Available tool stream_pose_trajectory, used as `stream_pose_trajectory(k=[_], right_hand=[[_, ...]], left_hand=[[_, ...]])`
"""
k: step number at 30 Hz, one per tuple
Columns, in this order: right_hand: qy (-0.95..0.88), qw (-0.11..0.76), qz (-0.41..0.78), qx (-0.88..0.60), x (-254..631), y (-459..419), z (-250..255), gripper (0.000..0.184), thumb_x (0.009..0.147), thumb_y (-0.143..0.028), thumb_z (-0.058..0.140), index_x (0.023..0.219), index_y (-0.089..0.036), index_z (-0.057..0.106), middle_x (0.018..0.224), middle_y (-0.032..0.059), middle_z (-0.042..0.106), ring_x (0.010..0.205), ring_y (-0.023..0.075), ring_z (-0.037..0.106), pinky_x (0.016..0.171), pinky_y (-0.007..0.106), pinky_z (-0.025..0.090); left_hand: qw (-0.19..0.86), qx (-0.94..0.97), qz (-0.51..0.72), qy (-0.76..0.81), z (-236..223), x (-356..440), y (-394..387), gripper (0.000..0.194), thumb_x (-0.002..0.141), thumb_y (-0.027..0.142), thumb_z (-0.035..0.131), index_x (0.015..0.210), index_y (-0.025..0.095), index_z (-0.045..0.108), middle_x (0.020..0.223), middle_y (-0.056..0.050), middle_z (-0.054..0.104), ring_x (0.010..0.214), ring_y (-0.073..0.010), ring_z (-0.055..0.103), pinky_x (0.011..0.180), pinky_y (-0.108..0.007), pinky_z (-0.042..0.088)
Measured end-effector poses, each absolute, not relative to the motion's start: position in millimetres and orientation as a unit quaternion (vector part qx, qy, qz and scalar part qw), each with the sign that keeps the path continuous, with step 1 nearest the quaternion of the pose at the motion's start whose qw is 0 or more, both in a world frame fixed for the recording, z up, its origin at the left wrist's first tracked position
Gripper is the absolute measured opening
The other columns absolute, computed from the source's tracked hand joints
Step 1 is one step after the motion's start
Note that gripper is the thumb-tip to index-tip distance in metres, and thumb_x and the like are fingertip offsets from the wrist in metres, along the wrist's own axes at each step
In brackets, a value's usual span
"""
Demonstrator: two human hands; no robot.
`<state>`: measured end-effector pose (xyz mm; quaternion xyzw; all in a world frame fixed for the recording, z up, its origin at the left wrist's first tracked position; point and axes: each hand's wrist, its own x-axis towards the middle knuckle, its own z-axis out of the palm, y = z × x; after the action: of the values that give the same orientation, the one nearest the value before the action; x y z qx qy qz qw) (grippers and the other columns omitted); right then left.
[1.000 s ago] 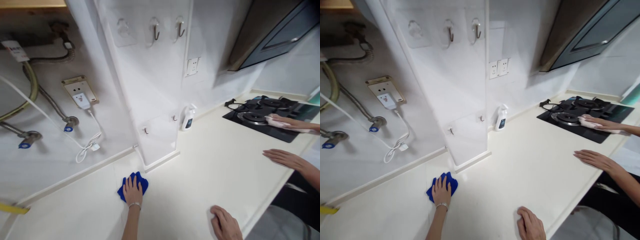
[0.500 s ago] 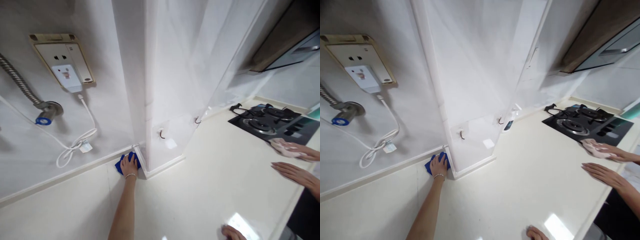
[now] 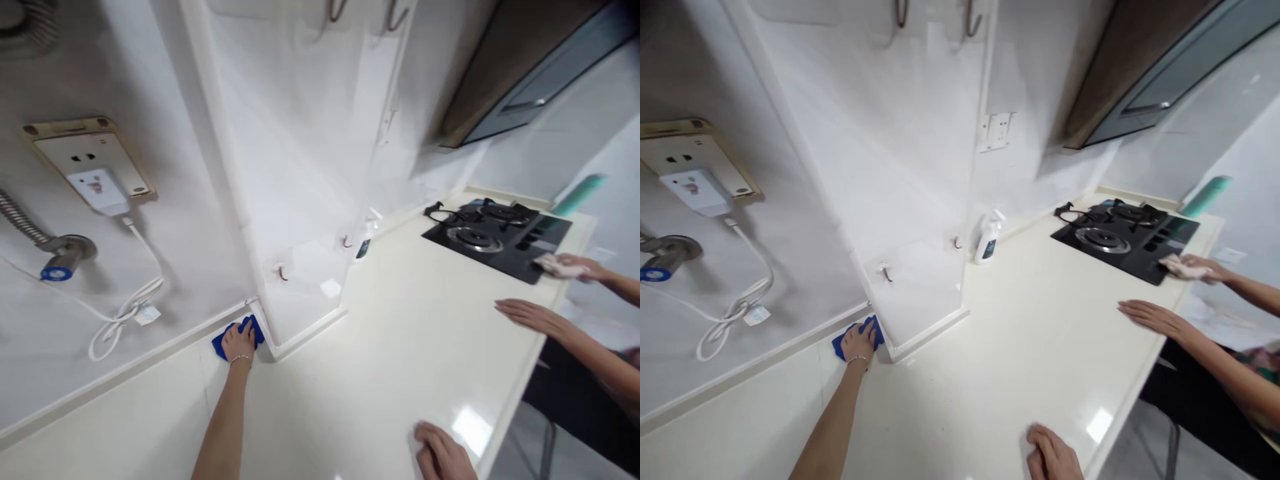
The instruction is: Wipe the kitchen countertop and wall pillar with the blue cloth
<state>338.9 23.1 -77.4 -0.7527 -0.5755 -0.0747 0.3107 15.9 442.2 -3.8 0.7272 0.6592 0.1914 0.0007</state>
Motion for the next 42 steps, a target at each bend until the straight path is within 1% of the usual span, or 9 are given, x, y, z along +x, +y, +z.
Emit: stream_pose_trajectory(k=[6, 10, 16, 23, 28, 33, 36, 39, 42], right_hand=[[-0.544, 0.329, -0.039, -0.771, 322.4, 29.0, -55.3, 0.022, 0.088, -0.015, 0.042, 0.102, -0.023, 0.056, 0.108, 0.0074, 0.065, 0.100, 0.0217, 0.062, 0.088, 0.040, 0.049], [-0.531, 0.340, -0.039, -0.775, 321.2, 31.4, -52.9, 0.027, 0.084, -0.008, 0.042, 0.102, -0.022, 0.055, 0.108, 0.0063, 0.063, 0.099, 0.0207, 0.059, 0.089, 0.039, 0.045], [-0.529, 0.350, -0.051, -0.771, 320.0, 30.5, -53.3, 0.027, 0.080, -0.007, 0.043, 0.099, -0.021, 0.056, 0.107, 0.0061, 0.063, 0.097, 0.0206, 0.057, 0.087, 0.036, 0.042], [-0.496, 0.393, 0.002, -0.774, 318.8, 29.1, -48.3, 0.025, 0.080, -0.012, 0.041, 0.096, -0.021, 0.058, 0.103, 0.0060, 0.065, 0.095, 0.0215, 0.059, 0.085, 0.037, 0.043], [-0.452, 0.449, 0.101, -0.764, 295.9, 35.1, -40.6, 0.027, 0.083, -0.020, 0.039, 0.102, -0.023, 0.058, 0.082, 0.0019, 0.065, 0.073, 0.0199, 0.061, 0.074, 0.037, 0.049], [-0.561, 0.511, 0.113, -0.642, 258.0, 53.2, -17.4, 0.034, 0.088, -0.015, 0.036, 0.116, -0.024, 0.052, 0.109, 0.0080, 0.063, 0.099, 0.0205, 0.061, 0.088, 0.037, 0.052], [-0.624, 0.445, 0.106, -0.634, 243.8, 72.1, -2.8, 0.037, 0.089, -0.014, 0.037, 0.122, -0.024, 0.050, 0.117, 0.0093, 0.062, 0.106, 0.0215, 0.058, 0.094, 0.039, 0.049], [-0.643, 0.322, 0.103, -0.688, 233.9, 92.2, 2.2, 0.040, 0.090, -0.019, 0.042, 0.130, -0.019, 0.048, 0.121, 0.0124, 0.060, 0.106, 0.0245, 0.057, 0.093, 0.041, 0.048], [-0.642, 0.258, 0.108, -0.714, 225.7, 107.9, -0.8, 0.043, 0.087, -0.025, 0.052, 0.129, -0.015, 0.049, 0.116, 0.0149, 0.061, 0.102, 0.0270, 0.058, 0.088, 0.042, 0.048]], left_hand=[[-0.029, 0.765, 0.174, 0.619, -6.6, 4.5, 342.4, 0.046, 0.093, 0.041, 0.033, 0.128, 0.030, 0.062, 0.130, -0.012, 0.060, 0.122, -0.0283, 0.049, 0.102, -0.049, 0.038], [-0.060, 0.794, 0.206, 0.569, -28.3, 9.6, 265.0, 0.045, 0.092, 0.038, 0.039, 0.131, 0.033, 0.059, 0.132, -0.011, 0.061, 0.118, -0.0295, 0.054, 0.096, -0.049, 0.042], [-0.012, 0.829, 0.223, 0.514, -34.4, 81.9, 186.9, 0.047, 0.092, 0.031, 0.039, 0.136, 0.029, 0.055, 0.135, -0.012, 0.061, 0.127, -0.0295, 0.051, 0.105, -0.052, 0.040], [0.098, 0.879, 0.233, 0.405, -23.2, 113.1, 158.4, 0.053, 0.091, 0.032, 0.041, 0.144, 0.024, 0.044, 0.149, -0.013, 0.050, 0.140, -0.0264, 0.042, 0.116, -0.051, 0.037], [0.101, 0.829, 0.304, 0.459, -35.7, 79.1, 150.2, 0.050, 0.088, 0.041, 0.051, 0.134, 0.020, 0.053, 0.144, -0.017, 0.049, 0.138, -0.0294, 0.044, 0.114, -0.056, 0.042], [0.120, 0.803, 0.330, 0.482, -33.3, 56.8, 141.6, 0.046, 0.091, 0.036, 0.045, 0.134, 0.023, 0.051, 0.149, -0.015, 0.041, 0.140, -0.0261, 0.041, 0.116, -0.052, 0.042], [0.104, 0.766, 0.345, 0.533, -31.5, 24.4, 143.3, 0.047, 0.092, 0.036, 0.041, 0.134, 0.019, 0.051, 0.149, -0.017, 0.042, 0.141, -0.0255, 0.040, 0.118, -0.050, 0.040], [0.058, 0.734, 0.341, 0.584, -37.0, -30.4, 148.0, 0.050, 0.091, 0.036, 0.039, 0.133, 0.013, 0.052, 0.146, -0.021, 0.044, 0.144, -0.0297, 0.036, 0.119, -0.053, 0.036], [0.018, 0.692, 0.325, 0.644, -48.6, -84.9, 148.1, 0.051, 0.087, 0.040, 0.043, 0.128, 0.013, 0.056, 0.141, -0.022, 0.049, 0.142, -0.0343, 0.036, 0.117, -0.057, 0.038]])
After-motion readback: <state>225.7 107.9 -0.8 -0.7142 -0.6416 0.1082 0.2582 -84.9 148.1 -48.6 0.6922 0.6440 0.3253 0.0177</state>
